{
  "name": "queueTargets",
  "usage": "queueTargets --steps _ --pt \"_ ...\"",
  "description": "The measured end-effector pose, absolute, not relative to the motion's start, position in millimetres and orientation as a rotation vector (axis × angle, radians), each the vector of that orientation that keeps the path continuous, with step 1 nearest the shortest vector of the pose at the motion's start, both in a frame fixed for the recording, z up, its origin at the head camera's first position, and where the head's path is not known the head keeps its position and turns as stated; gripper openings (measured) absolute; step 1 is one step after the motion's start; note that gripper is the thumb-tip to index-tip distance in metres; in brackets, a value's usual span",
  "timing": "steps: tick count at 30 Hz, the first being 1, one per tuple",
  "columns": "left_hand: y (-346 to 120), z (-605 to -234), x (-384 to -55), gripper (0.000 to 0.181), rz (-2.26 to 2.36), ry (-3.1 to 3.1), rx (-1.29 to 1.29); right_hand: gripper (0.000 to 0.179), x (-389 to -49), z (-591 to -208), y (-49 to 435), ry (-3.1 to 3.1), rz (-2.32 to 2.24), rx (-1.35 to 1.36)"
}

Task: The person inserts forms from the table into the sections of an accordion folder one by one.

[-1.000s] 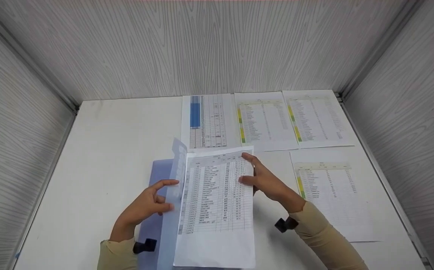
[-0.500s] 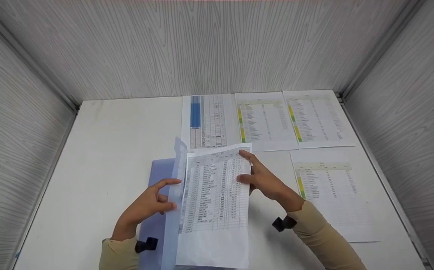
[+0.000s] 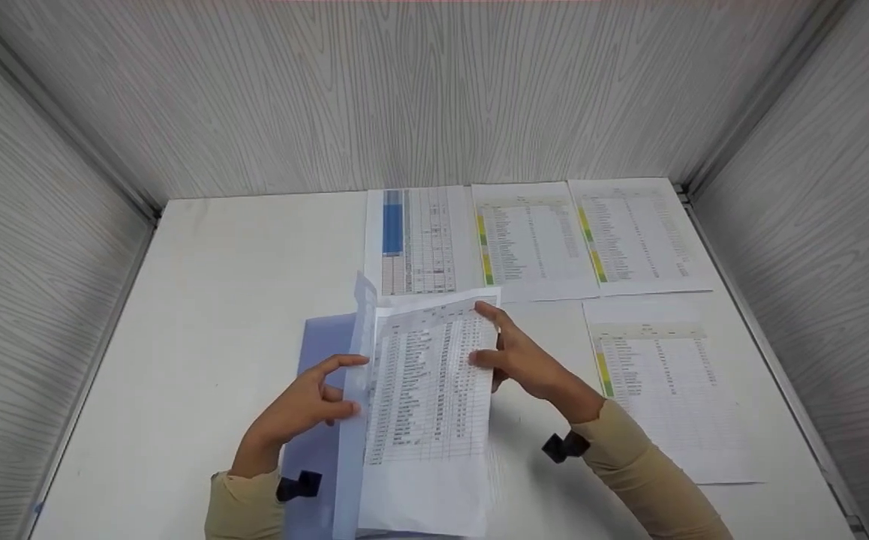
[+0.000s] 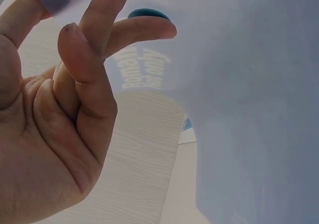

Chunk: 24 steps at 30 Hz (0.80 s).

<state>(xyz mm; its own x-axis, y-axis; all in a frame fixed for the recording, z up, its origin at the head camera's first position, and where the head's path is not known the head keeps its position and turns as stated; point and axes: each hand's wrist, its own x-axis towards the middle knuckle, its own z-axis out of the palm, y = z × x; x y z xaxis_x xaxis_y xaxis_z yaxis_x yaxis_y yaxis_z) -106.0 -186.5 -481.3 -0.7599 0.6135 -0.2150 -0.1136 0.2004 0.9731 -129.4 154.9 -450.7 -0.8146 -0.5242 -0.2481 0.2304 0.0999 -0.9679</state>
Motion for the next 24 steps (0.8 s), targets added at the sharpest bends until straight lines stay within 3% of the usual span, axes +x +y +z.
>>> queueTargets --steps 24 --pt "-182.7 -481.6 -106.2 0.073 1.605 1.914 0.459 0.086 -134.0 -454.6 151.6 1.826 -1.787 -0.27"
